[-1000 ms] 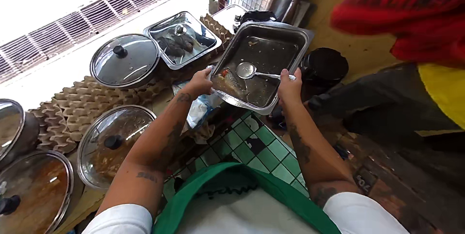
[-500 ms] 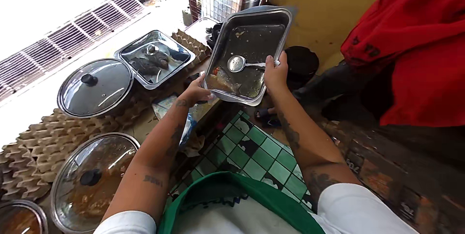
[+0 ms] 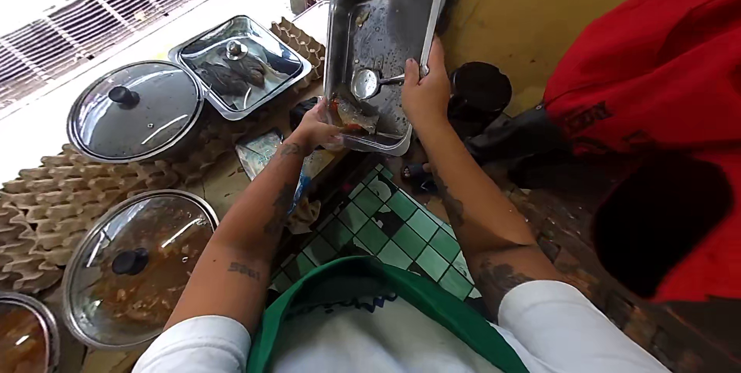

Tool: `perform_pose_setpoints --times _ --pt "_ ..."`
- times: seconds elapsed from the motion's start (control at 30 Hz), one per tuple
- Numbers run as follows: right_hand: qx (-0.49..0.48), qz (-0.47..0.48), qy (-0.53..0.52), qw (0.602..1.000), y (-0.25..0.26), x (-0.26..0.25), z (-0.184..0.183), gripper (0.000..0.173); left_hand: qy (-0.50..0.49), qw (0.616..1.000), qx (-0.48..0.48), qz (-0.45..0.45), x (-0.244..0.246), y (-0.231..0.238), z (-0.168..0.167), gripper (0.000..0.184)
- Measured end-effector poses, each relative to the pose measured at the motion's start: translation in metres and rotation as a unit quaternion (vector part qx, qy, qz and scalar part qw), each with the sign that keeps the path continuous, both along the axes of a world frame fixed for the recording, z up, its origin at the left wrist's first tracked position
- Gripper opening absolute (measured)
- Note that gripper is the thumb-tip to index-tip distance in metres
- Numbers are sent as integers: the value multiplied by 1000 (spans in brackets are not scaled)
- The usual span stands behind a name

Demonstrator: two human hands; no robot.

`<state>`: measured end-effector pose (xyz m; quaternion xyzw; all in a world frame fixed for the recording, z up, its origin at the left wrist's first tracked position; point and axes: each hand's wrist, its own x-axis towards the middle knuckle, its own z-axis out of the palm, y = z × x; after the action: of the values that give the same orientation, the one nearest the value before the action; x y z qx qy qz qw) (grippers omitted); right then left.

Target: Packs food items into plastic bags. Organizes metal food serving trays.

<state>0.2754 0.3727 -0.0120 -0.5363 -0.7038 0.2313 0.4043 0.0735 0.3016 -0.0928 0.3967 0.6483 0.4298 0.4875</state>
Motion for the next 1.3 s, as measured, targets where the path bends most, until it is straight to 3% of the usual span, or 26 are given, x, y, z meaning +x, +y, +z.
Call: perform_pose_setpoints --times 0.27,0.63,1.07,1.3 --pt "48 12 -118 992 -25 -33 23 59 -9 998 47 32 -2 -7 -11 105" --pt "54 -2 -150 987 -38 -50 29 59 -13 997 53 53 -10 -17 -10 103" --pt "58 -3 -157 986 -44 -43 38 60 -44 997 55 14 -9 -29 -7 104" --pt "95 54 -189 976 -55 -56 42 57 -77 993 84 19 -18 -32 -15 108"
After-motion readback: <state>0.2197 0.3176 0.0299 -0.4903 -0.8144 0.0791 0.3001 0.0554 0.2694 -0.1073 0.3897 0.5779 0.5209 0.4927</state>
